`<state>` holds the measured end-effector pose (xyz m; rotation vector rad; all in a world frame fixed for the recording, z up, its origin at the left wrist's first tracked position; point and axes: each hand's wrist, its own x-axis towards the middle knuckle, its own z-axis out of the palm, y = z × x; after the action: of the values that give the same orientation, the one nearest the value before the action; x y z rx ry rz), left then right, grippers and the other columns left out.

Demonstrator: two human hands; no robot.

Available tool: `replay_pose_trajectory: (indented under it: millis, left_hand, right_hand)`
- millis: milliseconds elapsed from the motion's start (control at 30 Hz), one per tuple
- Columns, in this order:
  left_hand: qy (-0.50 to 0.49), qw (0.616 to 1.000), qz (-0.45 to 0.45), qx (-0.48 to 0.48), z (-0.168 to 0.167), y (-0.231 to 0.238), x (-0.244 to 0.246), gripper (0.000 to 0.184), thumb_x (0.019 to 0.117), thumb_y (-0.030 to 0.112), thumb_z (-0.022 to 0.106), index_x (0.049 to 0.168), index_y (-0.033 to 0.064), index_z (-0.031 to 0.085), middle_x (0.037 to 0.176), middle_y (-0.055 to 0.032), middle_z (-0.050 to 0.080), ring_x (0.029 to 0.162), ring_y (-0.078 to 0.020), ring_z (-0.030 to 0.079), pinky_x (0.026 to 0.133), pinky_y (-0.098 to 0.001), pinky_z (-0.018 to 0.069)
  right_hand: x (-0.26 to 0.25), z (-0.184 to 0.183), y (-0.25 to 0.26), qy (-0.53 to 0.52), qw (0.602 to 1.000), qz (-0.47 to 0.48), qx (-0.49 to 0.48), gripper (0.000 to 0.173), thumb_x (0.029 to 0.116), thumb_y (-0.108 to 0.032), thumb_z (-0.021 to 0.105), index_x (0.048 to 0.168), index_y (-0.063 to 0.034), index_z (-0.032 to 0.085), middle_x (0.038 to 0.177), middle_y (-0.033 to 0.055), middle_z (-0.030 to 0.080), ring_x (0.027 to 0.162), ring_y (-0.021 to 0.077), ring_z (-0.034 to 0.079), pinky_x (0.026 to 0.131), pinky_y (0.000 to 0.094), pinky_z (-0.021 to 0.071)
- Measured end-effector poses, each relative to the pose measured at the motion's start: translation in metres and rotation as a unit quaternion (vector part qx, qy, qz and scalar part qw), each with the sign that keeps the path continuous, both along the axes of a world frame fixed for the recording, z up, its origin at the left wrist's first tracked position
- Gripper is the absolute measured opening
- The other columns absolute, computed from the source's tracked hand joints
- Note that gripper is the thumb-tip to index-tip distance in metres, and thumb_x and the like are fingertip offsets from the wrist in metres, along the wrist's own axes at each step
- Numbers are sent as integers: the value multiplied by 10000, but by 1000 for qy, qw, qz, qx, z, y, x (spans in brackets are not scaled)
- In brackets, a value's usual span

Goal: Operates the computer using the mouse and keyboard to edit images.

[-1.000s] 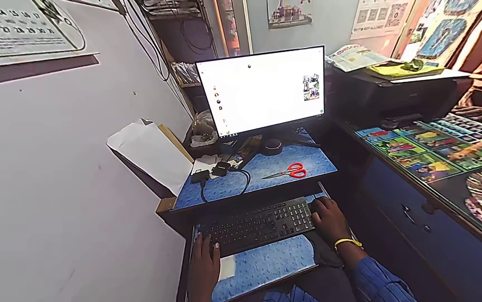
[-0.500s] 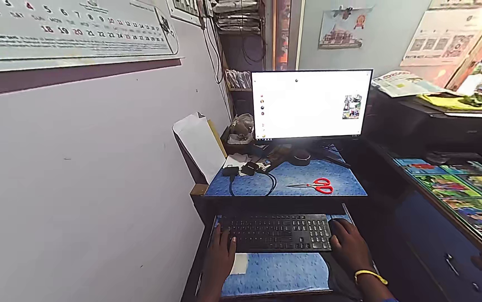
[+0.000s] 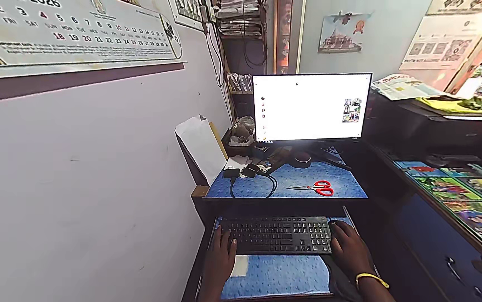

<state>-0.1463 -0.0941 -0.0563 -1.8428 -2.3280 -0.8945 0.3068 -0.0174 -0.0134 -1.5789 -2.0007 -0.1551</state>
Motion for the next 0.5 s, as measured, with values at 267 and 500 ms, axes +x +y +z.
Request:
replay_pose_trajectory:
  millis: [267,500]
  left_hand:
    - [10,1000,-7,14,-4,1,-2,622,1033,516,312,1419,115,589,1625,-190,355,1430,-374,460,1112,-520,441]
    - [6,1000,-4,3,-1,2,-1,613,1029,512,314,1417,127,592,1632,-180,347,1439,-366,448,1121,-522,429]
  right_hand:
    - [0,2,-2,-1,1000,-3,-10,489,902,-351,464,1298,-193,703,1391,66,632,1337,250,563,1109,462,464]
    - [-1,4,-1,-7,1000,7,4,455,902,-334,464,1225,-176,743,1342,77,658,1298,263,589,1086,462,481]
